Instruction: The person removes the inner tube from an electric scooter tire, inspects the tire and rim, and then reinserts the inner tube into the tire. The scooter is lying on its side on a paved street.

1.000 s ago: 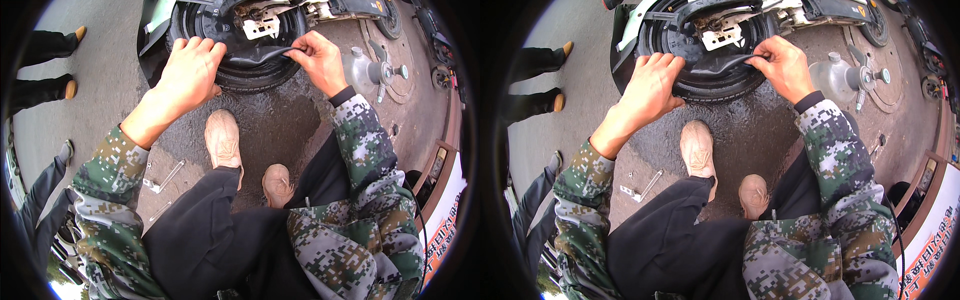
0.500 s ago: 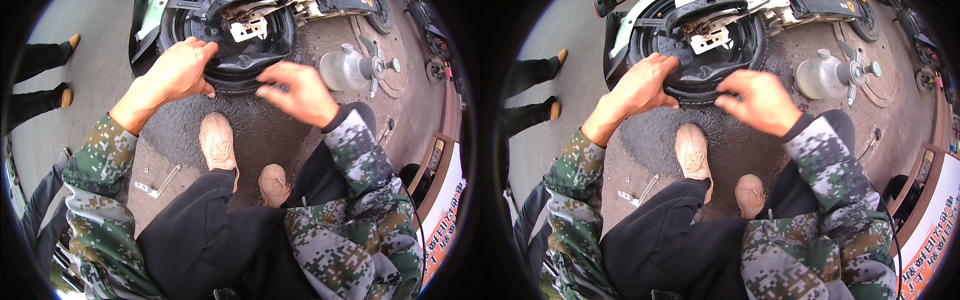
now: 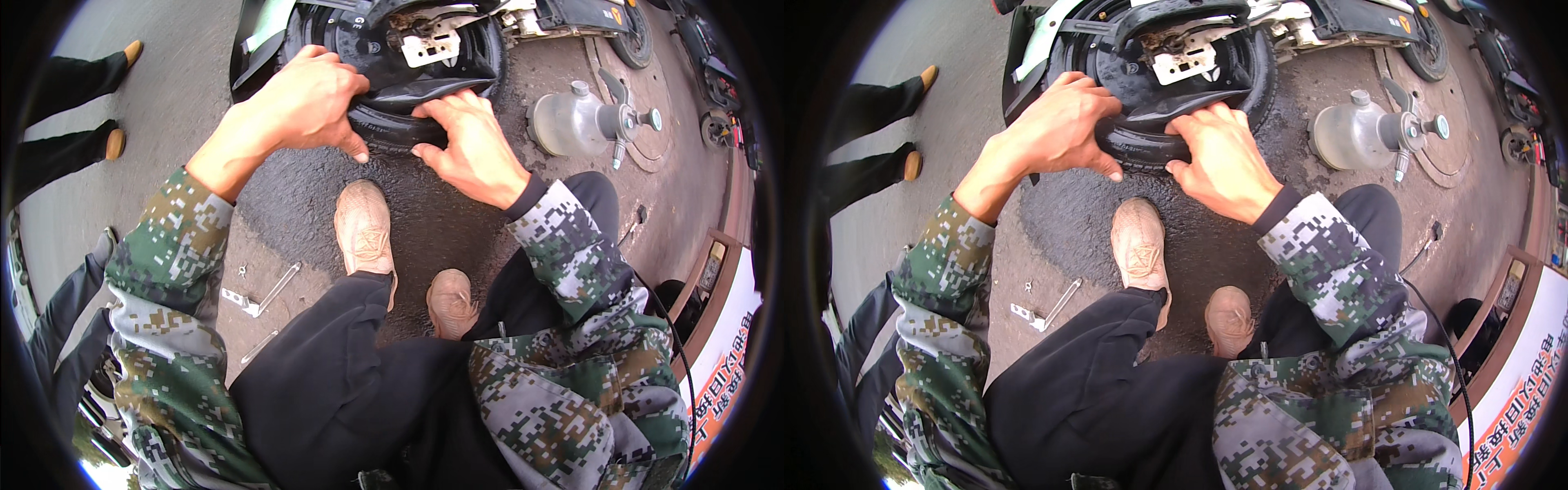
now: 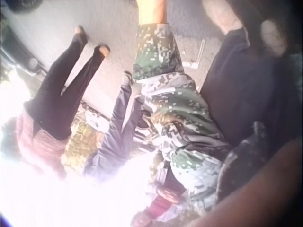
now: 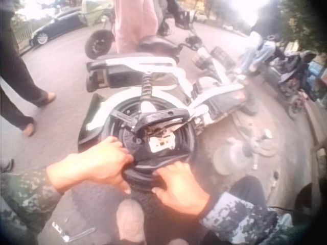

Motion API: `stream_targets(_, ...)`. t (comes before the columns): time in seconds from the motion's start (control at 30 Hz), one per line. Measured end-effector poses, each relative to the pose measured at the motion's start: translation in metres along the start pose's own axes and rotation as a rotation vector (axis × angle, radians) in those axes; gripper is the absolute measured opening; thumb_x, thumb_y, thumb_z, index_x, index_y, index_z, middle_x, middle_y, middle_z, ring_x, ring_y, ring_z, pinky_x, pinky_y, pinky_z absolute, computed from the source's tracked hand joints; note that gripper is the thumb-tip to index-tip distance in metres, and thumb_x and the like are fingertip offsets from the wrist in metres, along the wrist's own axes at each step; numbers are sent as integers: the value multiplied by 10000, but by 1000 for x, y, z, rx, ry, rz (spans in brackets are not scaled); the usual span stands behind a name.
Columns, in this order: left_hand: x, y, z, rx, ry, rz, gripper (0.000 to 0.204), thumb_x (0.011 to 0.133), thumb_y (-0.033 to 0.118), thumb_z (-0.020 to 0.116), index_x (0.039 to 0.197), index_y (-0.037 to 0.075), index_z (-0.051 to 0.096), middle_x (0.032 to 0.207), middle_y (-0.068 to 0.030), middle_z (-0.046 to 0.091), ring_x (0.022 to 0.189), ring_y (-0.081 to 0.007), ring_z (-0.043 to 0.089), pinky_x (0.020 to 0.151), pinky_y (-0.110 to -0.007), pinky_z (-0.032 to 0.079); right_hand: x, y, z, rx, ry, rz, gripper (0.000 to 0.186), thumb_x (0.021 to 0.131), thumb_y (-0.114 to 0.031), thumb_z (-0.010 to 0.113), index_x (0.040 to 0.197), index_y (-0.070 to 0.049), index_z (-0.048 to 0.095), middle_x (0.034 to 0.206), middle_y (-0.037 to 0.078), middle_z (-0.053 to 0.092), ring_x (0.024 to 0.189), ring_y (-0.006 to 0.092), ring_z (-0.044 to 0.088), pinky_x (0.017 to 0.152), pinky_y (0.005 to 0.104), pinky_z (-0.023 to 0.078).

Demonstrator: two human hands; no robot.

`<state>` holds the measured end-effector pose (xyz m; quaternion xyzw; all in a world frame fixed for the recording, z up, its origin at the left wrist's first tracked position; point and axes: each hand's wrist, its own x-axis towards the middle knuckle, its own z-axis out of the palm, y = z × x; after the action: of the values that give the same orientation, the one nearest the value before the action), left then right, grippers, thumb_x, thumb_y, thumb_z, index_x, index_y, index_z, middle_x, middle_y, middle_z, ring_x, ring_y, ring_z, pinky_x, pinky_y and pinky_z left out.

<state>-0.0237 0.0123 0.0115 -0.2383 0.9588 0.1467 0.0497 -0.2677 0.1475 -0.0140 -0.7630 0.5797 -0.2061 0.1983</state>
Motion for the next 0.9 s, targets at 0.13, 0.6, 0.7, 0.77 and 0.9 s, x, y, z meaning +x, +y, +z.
stream_targets(0.13,3,1,8,-11,32,34,743,620,525,1004,1051,-48,808,1037,-159,705,1153,-356,667,1040,-464,507,3,-1,-2,22,-17,2,442,858,-218,889,1220,-4,753,1157,195,750,1209,390,653,1090,484,475)
stream_targets(0.6,5,4,9,-169,30,2,843,601,378,1064,1223,8,632,983,-164,809,1059,-365,786,983,-477,496,1,9,-5,224,1,77,655,910,-254,891,1424,-12,563,1112,221,787,1067,426,754,953,507,583)
stream_targets(0.7,3,6,11,-162,60,7,867,613,299,1062,1288,-4,611,1189,-184,784,1182,-382,740,1032,-454,484,0,5,-8,4,-4,22,645,878,-190,863,1451,-9,627,1105,206,799,1067,416,745,987,515,562)
stream_targets(0.77,1,7,12,-109,119,27,888,609,314,1067,1310,0,621,1207,-185,752,1172,-392,734,1023,-467,506,-4,-2,-17,-150,-31,17,645,864,-195,862,1447,-12,658,1091,200,800,1064,412,741,997,513,553)
stream_targets(0.9,-1,7,10,-103,158,4,894,614,313,1066,1333,11,629,1216,-191,704,1155,-412,721,1044,-489,531,-9,-15,-45,43,156,119,545,884,-158,853,1403,-53,723,1001,141,796,923,327,765,850,438,612)
